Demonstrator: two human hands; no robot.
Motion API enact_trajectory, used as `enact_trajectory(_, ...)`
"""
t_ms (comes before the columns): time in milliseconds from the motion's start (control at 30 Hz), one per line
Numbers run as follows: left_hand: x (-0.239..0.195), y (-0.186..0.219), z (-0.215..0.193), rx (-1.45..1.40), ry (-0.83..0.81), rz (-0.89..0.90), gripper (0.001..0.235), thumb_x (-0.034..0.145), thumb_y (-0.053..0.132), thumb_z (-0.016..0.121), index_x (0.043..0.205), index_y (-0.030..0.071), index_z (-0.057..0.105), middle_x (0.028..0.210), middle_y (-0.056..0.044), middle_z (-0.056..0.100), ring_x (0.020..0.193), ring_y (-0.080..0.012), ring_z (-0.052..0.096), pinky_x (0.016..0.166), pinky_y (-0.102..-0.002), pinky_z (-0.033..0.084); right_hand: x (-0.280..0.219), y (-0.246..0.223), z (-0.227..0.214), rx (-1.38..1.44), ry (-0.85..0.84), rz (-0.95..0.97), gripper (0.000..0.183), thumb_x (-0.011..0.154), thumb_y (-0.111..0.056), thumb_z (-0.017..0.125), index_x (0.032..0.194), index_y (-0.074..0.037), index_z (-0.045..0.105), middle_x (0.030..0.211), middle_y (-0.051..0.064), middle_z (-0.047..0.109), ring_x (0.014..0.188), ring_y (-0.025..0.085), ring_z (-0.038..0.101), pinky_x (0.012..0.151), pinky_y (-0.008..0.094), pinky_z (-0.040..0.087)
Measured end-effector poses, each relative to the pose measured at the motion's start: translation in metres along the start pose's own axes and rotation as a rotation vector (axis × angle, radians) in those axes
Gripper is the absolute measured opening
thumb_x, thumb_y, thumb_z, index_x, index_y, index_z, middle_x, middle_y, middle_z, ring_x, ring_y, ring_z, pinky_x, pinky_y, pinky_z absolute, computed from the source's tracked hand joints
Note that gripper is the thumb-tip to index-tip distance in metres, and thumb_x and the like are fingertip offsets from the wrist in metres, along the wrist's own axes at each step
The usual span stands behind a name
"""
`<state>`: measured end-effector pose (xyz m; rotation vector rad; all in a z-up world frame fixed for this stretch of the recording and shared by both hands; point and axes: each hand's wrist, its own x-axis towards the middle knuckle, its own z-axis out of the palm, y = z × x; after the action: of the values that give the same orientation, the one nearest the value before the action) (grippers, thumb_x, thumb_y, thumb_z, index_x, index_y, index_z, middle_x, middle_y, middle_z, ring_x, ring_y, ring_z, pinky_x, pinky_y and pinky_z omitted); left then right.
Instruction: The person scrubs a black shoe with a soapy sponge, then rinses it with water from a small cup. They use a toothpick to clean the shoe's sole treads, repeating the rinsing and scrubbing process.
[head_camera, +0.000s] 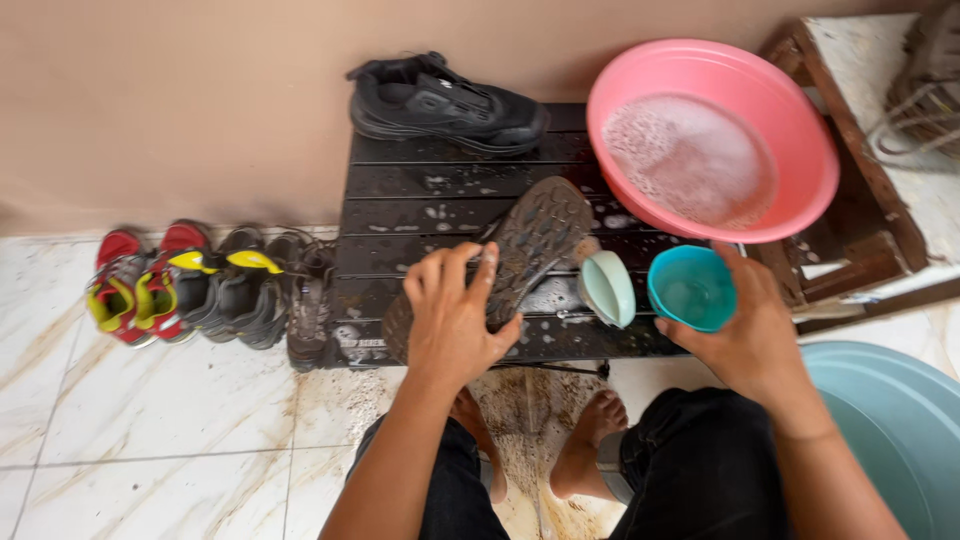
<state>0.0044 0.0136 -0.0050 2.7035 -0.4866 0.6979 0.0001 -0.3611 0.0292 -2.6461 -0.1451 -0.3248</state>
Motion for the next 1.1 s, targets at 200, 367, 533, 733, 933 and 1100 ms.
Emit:
enact_trajectory(200,0.001,0.000,-0.003,-0.050,0.041,0.058,0.063,0.088,0.048,0.091,0.140,0.017,0.074,0.149,-0.011,0.059,0.135,-0.0410,0.053,0.108,-0.067,0.041,0.043,-0.096,-0.063,-0.169,-0.042,-0.340,0.118,0.073,-0.039,0.100,0.170,0.004,0.048,0.153,0.030,0.060,0.142,0.051,0.056,0.118,0.063,0.046)
enact_trajectory(367,0.001,-0.002,-0.005,-0.069,0.068,0.081,0.061,0.088,0.046,0.093,0.140,0.022,0.074,0.151,-0.013,0.060,0.137,-0.0423,0.053,0.107,-0.068,0.040,0.077,-0.134,-0.034,-0.566,0.024,-0.556,0.124,0.064,-0.061,0.098,0.168,-0.011,0.052,0.152,0.018,0.064,0.126,0.042,0.065,0.097,0.054,0.058)
enact_trajectory(533,0.003,0.001,-0.008,-0.029,0.047,0.035,0.074,0.085,0.050,0.091,0.146,0.015,0.069,0.150,-0.012,0.059,0.135,-0.0409,0.053,0.106,-0.066,0.043,0.096,-0.153,-0.018,-0.384,-0.099,-0.438,0.121,0.074,-0.063,0.097,0.170,-0.007,0.048,0.148,0.021,0.063,0.124,0.048,0.064,0.092,0.064,0.058)
enact_trajectory(733,0.006,0.001,-0.012,-0.061,-0.009,0.017,0.071,0.088,0.047,0.086,0.147,0.018,0.062,0.152,-0.011,0.057,0.137,-0.0394,0.051,0.106,-0.066,0.041,0.098,-0.138,-0.026,-0.176,-0.125,-0.419,0.120,0.074,-0.049,0.102,0.169,0.001,0.047,0.149,0.032,0.062,0.135,0.055,0.057,0.104,0.066,0.051)
enact_trajectory(933,0.007,0.002,-0.014,-0.069,-0.012,0.024,0.061,0.086,0.045,0.088,0.139,0.021,0.069,0.154,-0.011,0.057,0.139,-0.0396,0.051,0.105,-0.066,0.041,0.091,-0.142,-0.024,-0.455,-0.005,-0.607,0.121,0.065,-0.051,0.102,0.169,-0.008,0.055,0.148,0.021,0.061,0.120,0.045,0.059,0.094,0.058,0.058)
enact_trajectory(1100,0.007,0.001,-0.012,-0.064,0.013,0.001,0.070,0.085,0.052,0.088,0.136,0.011,0.064,0.153,-0.010,0.059,0.138,-0.0373,0.053,0.107,-0.062,0.042,0.092,-0.139,-0.015,-0.181,-0.048,-0.517,0.118,0.074,-0.050,0.102,0.170,-0.001,0.053,0.149,0.030,0.059,0.133,0.053,0.056,0.110,0.062,0.049)
